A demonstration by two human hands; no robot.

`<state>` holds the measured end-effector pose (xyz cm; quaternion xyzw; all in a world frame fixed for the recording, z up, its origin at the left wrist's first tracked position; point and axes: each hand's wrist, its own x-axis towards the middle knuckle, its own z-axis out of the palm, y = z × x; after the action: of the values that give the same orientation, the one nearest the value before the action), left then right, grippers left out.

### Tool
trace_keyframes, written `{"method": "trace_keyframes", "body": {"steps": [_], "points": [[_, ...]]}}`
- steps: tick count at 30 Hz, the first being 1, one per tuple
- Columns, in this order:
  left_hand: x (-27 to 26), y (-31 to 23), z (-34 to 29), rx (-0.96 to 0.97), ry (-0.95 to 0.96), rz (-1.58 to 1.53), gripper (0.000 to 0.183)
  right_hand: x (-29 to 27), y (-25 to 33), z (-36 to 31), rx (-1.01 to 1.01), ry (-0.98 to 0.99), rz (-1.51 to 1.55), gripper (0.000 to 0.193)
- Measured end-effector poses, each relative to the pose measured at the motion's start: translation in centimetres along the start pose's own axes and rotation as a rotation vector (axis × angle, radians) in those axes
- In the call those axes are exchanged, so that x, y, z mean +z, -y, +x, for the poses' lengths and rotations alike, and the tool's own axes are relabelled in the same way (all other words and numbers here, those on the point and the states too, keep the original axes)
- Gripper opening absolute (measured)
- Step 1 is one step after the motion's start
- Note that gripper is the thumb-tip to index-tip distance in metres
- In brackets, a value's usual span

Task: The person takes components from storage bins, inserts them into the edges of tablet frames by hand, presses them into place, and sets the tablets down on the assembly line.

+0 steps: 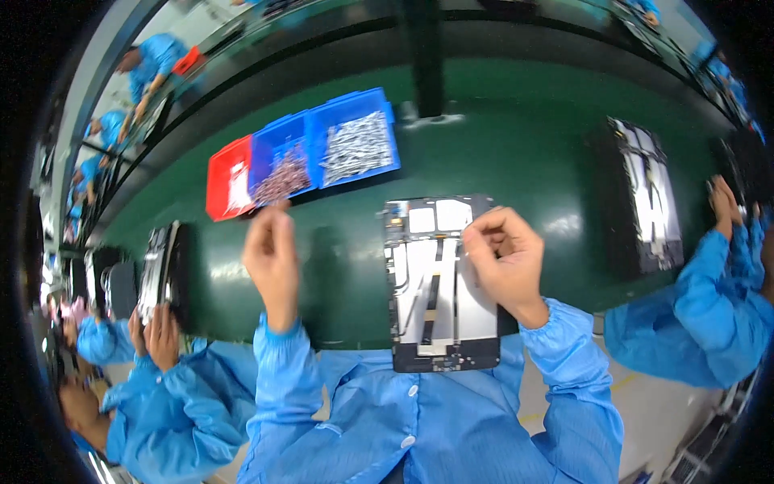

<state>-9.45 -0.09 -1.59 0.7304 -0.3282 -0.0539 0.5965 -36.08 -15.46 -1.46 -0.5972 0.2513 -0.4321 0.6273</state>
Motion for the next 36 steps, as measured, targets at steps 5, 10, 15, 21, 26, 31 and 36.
{"method": "trace_keyframes", "body": {"steps": [5,10,15,21,26,31,36], "points": [[0.2,-7.0,-6.0,-0.232,0.96,0.13,0.075,-0.7,-0.6,-3.2,0.043,-0.026,0.031,0.008],[2.6,-5.9,-7.1,-0.531,0.772,-0.252,0.076,-0.3,-1.5,-3.7,-0.041,-0.042,-0.058,0.007],[4.9,-7.4,-4.2,-0.963,1.056,-0.43,0.037,-0.4,-1.3,-3.5,-0.06,-0.079,0.006,0.005],[8.1,-10.2,-3.1,-0.534,0.925,-0.516,0.02,-1.1,5.7,-0.2,-0.078,-0.096,0.095,0.006],[12.1,-8.7,-2.4,0.369,0.388,-0.297,0.009,0.0,11.7,3.1,-0.263,0.063,0.195,0.006],[12.8,-5.8,-1.6,0.717,0.234,-0.009,0.024,2.2,13.2,5.8,-0.133,0.306,0.257,0.003],[13.3,-6.1,-2.0,0.635,0.165,-0.107,0.029,3.7,11.0,5.9,-0.093,0.383,0.252,0.003]]}}
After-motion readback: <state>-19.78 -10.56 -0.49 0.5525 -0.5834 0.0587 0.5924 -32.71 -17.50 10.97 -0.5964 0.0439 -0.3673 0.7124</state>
